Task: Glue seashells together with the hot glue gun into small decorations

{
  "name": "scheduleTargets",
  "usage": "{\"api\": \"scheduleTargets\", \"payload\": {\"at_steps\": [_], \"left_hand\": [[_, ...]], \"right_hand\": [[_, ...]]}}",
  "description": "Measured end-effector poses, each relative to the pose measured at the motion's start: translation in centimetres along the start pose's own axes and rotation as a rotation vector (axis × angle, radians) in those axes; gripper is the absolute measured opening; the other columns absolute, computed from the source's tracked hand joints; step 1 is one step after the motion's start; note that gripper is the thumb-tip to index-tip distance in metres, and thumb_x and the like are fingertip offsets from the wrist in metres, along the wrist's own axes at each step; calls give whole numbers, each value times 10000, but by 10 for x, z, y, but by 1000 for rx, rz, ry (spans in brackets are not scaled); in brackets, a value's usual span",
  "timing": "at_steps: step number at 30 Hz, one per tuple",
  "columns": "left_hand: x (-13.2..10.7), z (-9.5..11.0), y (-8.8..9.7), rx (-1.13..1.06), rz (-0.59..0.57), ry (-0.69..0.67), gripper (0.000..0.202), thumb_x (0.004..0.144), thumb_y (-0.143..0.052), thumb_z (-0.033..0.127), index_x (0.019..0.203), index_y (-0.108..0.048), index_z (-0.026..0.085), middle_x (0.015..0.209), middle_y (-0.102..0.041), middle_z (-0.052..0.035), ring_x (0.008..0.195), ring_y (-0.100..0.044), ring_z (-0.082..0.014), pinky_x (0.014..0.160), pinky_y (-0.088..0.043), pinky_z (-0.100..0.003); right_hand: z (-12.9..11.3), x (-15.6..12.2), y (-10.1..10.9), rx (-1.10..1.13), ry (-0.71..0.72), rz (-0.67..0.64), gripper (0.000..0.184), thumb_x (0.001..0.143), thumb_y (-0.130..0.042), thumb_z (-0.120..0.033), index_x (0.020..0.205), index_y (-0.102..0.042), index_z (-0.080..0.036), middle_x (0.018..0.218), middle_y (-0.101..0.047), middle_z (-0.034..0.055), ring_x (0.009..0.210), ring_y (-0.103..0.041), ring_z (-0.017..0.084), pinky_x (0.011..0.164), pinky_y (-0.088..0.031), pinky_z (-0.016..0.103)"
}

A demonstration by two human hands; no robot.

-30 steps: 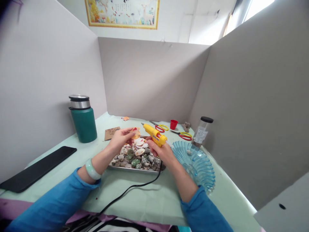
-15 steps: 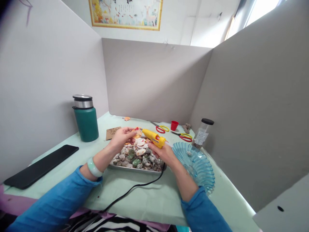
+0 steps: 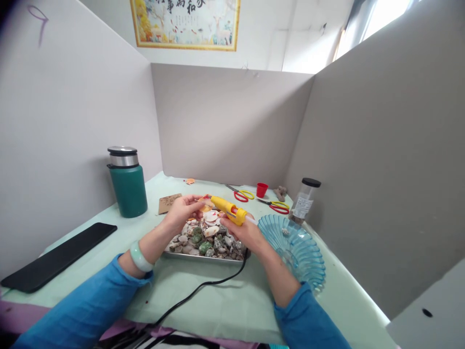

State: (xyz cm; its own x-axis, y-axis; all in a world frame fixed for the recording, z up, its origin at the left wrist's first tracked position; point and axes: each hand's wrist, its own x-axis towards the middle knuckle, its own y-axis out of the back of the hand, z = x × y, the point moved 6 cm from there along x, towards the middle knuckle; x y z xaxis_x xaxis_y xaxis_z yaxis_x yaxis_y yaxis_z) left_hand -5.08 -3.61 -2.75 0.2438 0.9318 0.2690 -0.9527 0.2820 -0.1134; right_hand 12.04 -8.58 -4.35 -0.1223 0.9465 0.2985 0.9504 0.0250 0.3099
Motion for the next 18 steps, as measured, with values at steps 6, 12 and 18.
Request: {"api": "scheduleTargets", "payload": {"at_steps": [6,12,18], "left_hand": [[-3,-1,-3,77,48,31,316,660,-703,316,852,-567,104,516,-599,10,405,-534,-96,382,-433,-194],[-3,-2,-4,19,42,45,348,644,-721,306,850,-511,118,532,-608,10,424,-550,-101,401,-452,-202],[-2,-2,-4,-3,40,42,322,657,-710,297,830,-503,121,511,-593,14,427,-541,-93,420,-459,-201]], "right_hand": [[0,1,-2,-121,59,48,280,725,-619,-442,811,-599,-177,493,-474,-49,435,-421,95,438,-349,229],[-3,0,0,-177,77,96,307,749,-579,-464,814,-606,-165,483,-475,-46,456,-438,104,460,-373,232],[0,0,0,-220,87,103,342,731,-581,-496,796,-620,-162,505,-503,-34,490,-462,118,468,-370,237]]}}
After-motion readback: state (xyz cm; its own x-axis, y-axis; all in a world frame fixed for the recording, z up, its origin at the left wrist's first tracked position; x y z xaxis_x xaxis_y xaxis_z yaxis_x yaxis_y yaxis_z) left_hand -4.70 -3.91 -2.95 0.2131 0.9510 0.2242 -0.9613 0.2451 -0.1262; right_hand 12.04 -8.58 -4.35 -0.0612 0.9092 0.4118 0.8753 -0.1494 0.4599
